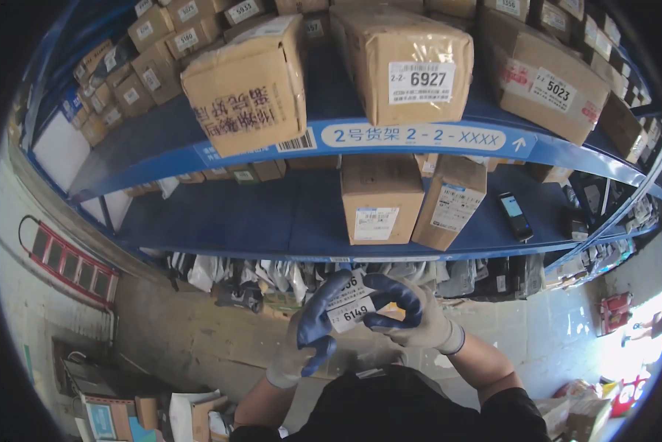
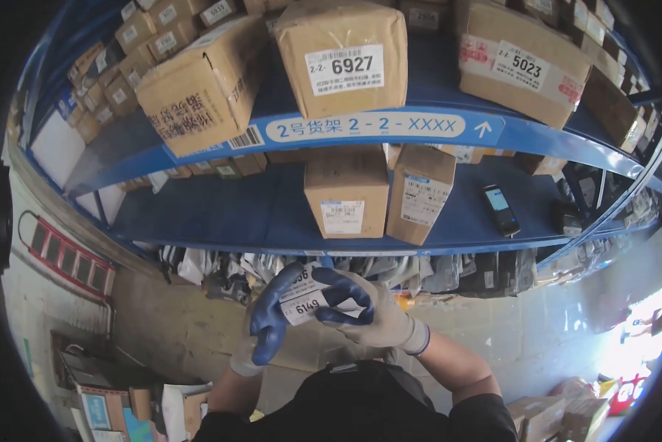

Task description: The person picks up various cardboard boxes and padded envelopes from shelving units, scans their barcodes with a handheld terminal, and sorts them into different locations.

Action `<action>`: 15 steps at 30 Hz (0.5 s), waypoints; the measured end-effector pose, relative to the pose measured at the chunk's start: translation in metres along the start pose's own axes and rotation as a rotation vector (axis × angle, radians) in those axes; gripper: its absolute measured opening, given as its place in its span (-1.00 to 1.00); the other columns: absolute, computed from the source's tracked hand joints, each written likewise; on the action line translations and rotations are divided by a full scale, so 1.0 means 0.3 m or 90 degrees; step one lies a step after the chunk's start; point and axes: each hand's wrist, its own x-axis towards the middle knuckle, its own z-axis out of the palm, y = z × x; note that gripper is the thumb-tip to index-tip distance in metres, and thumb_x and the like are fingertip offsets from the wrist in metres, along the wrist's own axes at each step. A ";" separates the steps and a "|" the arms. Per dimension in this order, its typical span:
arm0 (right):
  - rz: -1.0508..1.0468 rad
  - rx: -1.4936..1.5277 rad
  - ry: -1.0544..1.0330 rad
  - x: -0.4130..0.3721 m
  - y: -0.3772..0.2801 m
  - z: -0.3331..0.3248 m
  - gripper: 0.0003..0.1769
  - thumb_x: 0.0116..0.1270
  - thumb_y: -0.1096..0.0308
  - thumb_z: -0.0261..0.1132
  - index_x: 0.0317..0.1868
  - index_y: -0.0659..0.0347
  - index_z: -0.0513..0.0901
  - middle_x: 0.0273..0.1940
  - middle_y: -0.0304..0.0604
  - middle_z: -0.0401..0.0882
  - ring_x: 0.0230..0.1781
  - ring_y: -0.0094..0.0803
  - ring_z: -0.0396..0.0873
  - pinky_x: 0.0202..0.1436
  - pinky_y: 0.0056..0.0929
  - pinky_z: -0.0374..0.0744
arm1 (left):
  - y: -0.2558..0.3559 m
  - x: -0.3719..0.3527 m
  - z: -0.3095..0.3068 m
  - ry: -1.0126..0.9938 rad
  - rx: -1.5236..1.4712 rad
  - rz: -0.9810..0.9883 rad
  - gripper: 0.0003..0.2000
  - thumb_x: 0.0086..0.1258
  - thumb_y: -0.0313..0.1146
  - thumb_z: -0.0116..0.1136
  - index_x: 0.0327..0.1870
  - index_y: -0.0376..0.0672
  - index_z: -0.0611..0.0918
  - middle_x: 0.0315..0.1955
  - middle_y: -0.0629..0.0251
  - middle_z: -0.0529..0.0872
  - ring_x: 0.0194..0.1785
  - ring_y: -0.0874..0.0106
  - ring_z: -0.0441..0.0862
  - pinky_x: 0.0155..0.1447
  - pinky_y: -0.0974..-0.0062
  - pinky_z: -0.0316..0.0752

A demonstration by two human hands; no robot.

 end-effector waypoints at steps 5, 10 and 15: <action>-0.114 -0.083 0.041 0.027 0.044 0.011 -0.62 0.14 0.25 0.53 -0.13 0.31 0.67 -0.26 -0.05 0.72 -0.38 -0.24 0.66 -0.22 -0.36 0.65 | 0.064 0.018 0.028 0.014 0.108 -0.034 -0.29 0.27 -0.46 0.16 0.51 -0.23 0.26 0.52 0.06 0.23 0.61 0.09 0.04 0.60 0.03 -0.10; -0.215 -0.074 -0.066 0.039 0.088 0.000 -0.51 0.30 0.14 0.41 0.06 0.37 0.63 -0.06 0.02 0.73 -0.13 -0.13 0.73 0.00 -0.25 0.69 | -0.054 0.060 -0.076 -0.228 -0.089 0.070 0.14 0.08 0.11 0.40 0.56 -0.27 -0.05 0.46 -0.16 0.15 -0.11 0.10 0.33 -0.10 0.12 0.28; -0.263 -0.109 -0.032 0.017 0.099 0.040 -0.55 0.43 0.19 0.21 0.16 0.36 0.60 0.12 0.09 0.64 0.13 -0.06 0.62 0.22 -0.16 0.58 | -0.370 -0.004 -0.352 -1.113 -1.293 -0.332 -0.56 0.51 -0.21 0.04 0.33 -0.15 0.37 0.31 0.00 0.35 0.37 0.13 0.24 0.40 0.11 0.12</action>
